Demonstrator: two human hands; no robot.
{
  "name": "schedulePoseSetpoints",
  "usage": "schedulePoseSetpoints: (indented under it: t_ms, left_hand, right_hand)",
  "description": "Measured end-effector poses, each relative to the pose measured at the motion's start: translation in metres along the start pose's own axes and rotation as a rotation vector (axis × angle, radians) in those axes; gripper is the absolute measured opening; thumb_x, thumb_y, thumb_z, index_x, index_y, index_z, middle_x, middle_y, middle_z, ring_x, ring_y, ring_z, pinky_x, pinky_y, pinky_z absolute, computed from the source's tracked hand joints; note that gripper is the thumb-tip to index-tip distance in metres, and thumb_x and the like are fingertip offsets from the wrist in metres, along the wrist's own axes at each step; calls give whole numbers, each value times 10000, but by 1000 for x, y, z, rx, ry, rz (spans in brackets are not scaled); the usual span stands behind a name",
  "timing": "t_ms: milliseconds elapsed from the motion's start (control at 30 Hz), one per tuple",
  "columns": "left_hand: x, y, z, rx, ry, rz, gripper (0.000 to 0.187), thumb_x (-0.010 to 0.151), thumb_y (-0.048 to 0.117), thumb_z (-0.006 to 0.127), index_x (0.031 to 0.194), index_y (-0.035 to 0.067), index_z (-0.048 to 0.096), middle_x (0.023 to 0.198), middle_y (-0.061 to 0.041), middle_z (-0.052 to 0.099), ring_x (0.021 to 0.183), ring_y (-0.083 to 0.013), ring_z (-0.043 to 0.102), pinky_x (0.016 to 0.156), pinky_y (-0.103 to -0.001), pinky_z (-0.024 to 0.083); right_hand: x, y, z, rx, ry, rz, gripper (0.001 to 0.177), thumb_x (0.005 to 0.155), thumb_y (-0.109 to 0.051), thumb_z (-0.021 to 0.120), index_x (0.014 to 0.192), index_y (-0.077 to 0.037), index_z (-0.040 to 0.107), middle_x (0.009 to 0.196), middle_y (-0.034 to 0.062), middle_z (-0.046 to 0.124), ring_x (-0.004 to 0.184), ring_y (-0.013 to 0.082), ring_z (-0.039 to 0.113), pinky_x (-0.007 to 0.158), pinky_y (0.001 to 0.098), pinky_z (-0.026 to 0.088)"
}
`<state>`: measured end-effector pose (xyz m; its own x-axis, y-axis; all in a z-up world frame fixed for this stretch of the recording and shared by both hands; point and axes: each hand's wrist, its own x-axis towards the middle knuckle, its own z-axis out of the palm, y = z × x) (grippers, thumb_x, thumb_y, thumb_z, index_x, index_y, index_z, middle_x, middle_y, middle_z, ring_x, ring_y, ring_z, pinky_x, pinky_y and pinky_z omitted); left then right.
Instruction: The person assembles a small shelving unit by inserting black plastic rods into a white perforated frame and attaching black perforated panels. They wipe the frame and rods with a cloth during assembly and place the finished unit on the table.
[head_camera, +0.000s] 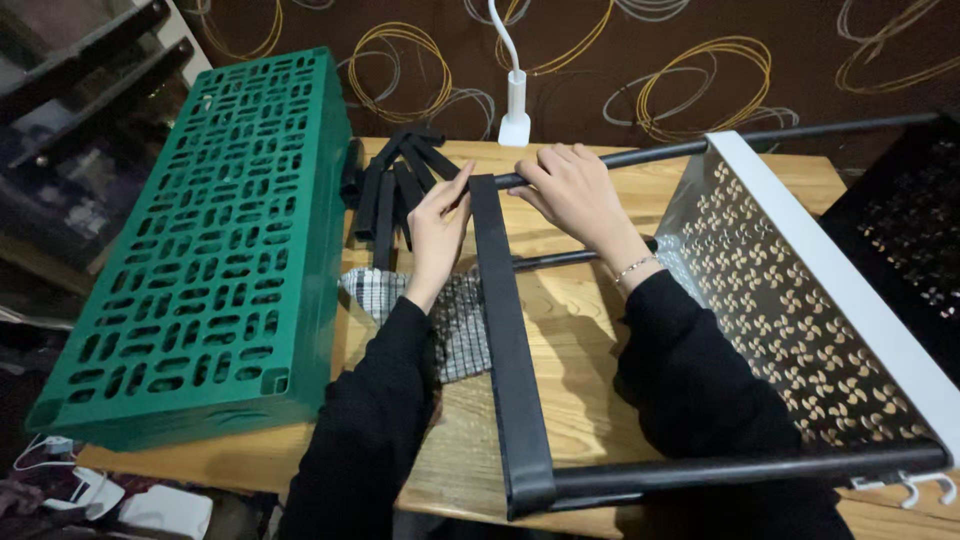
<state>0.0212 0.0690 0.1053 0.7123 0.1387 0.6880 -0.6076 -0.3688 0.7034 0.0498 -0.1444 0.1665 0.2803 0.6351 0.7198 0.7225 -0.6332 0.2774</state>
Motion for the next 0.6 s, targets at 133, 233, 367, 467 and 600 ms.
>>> schedulePoseSetpoints:
  t_ms: [133,233,367,467,600]
  left_hand:
    - [5,-7,-1,-128,-50,-57,357,961,-18,668,1306,69,696,1006,-88,721,904,-99,642,822,-228,510]
    - [8,-9,-2,-99,-82,22,266,962,-29,679,1215,37,728,972,-70,692,912,-107,668,842,-222,513]
    - [15,-9,-5,-45,-126,47,259,957,-54,657,1194,26,730,928,-67,650,873,-102,650,821,-214,500]
    - [10,-7,-2,-109,-114,39,250,962,-67,639,1181,16,726,942,-67,658,892,-99,649,829,-209,501]
    - [7,-1,1,-45,-77,8,288,945,-75,643,1203,12,737,883,-77,610,821,-119,612,779,-221,483]
  right_hand:
    - [2,6,3,39,-17,-13,286,958,-381,730,977,-121,610,789,61,560,756,271,622,662,401,472]
    - [1,9,6,54,-34,1,293,951,-403,726,953,-132,614,747,51,572,683,274,627,582,403,459]
    - [3,13,9,89,-66,29,331,944,-450,721,934,-131,634,730,34,635,648,283,642,532,409,443]
    - [6,14,9,137,-121,85,355,929,-496,702,942,-142,682,687,45,665,600,286,648,511,410,442]
    - [13,17,6,102,-268,156,398,904,-583,695,923,-186,720,583,88,639,567,314,645,504,416,447]
